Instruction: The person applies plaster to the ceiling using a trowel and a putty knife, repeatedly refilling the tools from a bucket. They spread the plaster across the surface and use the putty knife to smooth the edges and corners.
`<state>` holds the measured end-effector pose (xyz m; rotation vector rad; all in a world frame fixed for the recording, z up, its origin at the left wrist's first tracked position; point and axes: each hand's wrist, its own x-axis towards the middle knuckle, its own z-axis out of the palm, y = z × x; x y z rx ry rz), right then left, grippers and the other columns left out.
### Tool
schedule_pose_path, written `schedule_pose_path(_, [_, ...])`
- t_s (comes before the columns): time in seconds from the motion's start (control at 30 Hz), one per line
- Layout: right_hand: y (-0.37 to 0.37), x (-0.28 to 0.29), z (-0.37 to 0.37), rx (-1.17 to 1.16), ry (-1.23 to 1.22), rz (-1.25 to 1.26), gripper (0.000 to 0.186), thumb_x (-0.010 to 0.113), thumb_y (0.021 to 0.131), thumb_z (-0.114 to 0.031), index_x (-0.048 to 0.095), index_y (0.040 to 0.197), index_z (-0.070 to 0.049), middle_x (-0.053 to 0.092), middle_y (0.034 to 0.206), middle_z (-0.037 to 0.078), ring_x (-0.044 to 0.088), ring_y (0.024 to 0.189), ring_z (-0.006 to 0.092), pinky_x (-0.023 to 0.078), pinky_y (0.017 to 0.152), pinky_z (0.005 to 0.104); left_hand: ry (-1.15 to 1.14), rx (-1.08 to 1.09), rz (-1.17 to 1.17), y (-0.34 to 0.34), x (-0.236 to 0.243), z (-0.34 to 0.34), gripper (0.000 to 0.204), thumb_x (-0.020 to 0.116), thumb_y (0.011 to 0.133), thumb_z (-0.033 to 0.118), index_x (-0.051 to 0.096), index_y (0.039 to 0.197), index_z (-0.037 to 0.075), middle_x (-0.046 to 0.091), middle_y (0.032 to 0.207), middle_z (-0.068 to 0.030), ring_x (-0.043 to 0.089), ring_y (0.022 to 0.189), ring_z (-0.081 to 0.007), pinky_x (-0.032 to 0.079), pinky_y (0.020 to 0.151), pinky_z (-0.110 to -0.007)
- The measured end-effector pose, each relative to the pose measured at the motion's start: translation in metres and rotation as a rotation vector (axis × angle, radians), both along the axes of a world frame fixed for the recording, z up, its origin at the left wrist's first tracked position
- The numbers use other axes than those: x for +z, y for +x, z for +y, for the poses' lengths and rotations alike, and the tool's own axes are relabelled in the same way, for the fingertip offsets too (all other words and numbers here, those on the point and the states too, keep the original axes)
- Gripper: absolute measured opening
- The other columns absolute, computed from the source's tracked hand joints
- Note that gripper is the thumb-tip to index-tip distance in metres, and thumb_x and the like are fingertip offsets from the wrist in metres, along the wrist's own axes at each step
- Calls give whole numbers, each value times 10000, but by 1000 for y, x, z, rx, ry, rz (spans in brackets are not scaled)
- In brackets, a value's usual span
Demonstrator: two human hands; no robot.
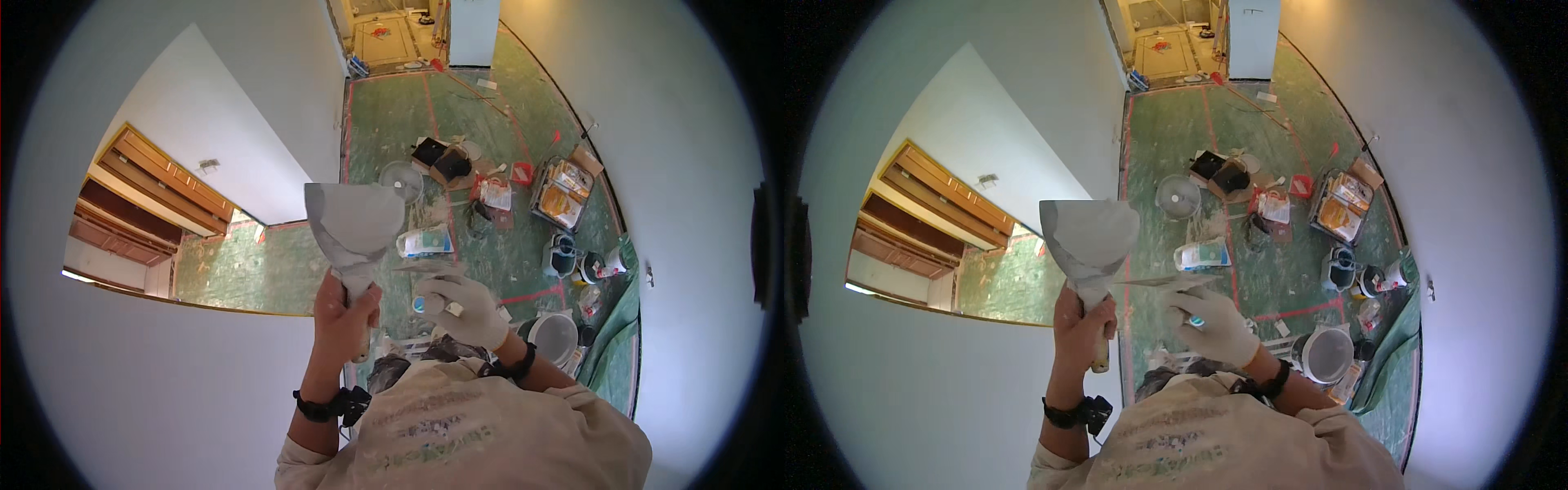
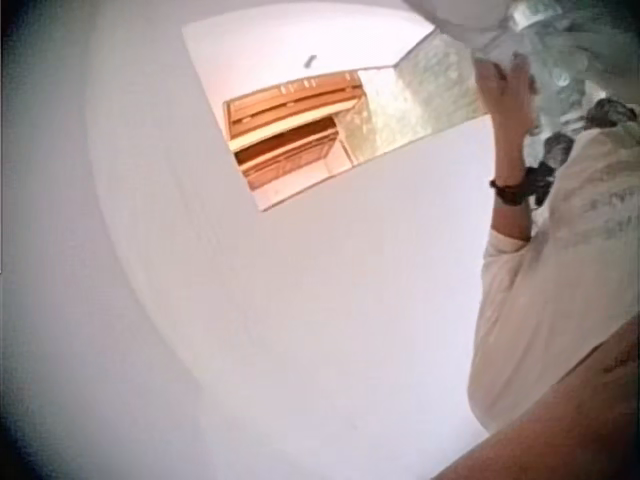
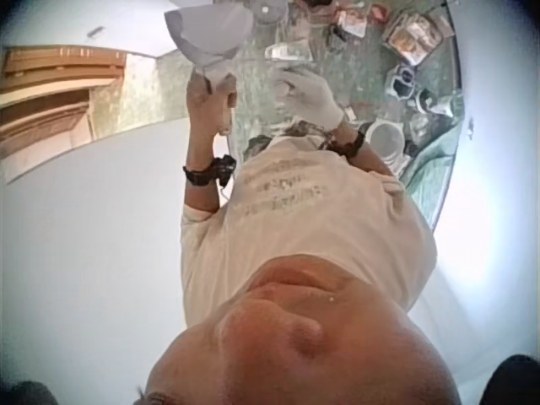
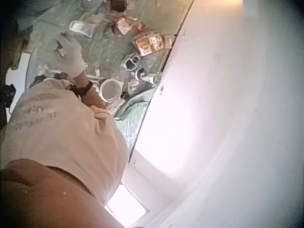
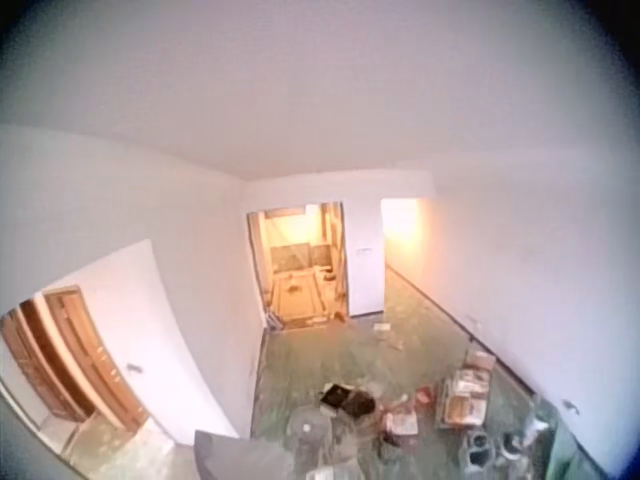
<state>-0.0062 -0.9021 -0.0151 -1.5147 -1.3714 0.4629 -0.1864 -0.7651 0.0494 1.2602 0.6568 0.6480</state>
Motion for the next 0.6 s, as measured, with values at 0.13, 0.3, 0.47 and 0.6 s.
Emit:
schedule_pose_path(0.13, [-20,-3,29,116,153,-219,330,684,885,-136,666,1207,-71,667,1119,121,638,1068,304,490,944,396,595,-123,332,-31,15,-12,582,635,862,-10,528,1430,59,626,890,-94,636,678,-192,515,618,-347])
schedule_pose_path(0.3, [-54,76,32,121,6,496,589,583,978,-130,332,1503,-41,504,1424,78,580,1175,201,482,1006,356,899,-173,528,-83,42,2,765,628,726,-70,535,1451,156,612,876,-125,628,692,-321,527,638,-386])
schedule_pose_path(0.47, [-21,46,24,262,275,209,382,633,939,-142,521,1281,-15,620,1184,105,620,1020,210,509,895,357,833,-218,585,-131,42,21,543,657,796,-40,625,1317,108,641,849,-106,608,636,-253,506,597,-348])
schedule_pose_path(0.6, [-18,59,35,566,374,963,333,671,897,-271,597,1094,-13,649,934,134,632,845,221,515,748,332,-28,-464,173,-187,-11,37,211,626,961,108,640,1141,-1,678,855,-47,548,596,-110,453,539,-273])
